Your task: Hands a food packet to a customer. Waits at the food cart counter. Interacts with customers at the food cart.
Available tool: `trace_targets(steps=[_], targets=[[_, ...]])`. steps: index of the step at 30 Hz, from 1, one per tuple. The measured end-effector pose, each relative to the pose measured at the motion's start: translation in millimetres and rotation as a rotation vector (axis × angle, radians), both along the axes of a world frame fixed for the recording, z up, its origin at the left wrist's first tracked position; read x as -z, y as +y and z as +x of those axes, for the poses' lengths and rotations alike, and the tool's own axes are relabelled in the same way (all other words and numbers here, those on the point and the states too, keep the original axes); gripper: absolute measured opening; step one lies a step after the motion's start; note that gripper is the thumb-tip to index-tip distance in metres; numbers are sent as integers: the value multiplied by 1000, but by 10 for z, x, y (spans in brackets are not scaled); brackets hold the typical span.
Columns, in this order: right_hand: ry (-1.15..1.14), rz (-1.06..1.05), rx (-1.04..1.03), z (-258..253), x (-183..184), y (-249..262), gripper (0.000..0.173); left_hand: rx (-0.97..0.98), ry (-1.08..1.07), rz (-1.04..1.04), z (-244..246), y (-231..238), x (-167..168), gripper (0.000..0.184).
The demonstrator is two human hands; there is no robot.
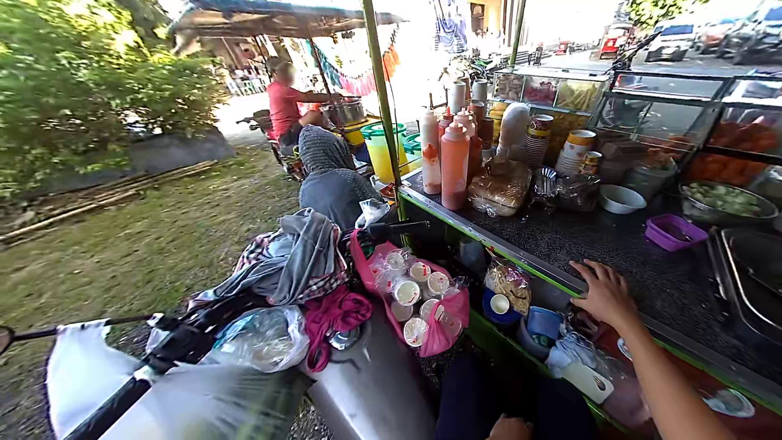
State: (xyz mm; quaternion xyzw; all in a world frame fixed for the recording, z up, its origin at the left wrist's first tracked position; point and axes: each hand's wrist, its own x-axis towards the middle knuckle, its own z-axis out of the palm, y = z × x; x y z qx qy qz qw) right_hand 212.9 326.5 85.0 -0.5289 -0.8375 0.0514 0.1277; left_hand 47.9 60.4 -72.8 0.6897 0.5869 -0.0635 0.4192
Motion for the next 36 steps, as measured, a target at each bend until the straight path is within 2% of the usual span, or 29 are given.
trace_targets(steps=[36], targets=[[-49, -6, 16, 1, -14, -12, 88, 22, 26, -33, 18, 26, -1, 44]])
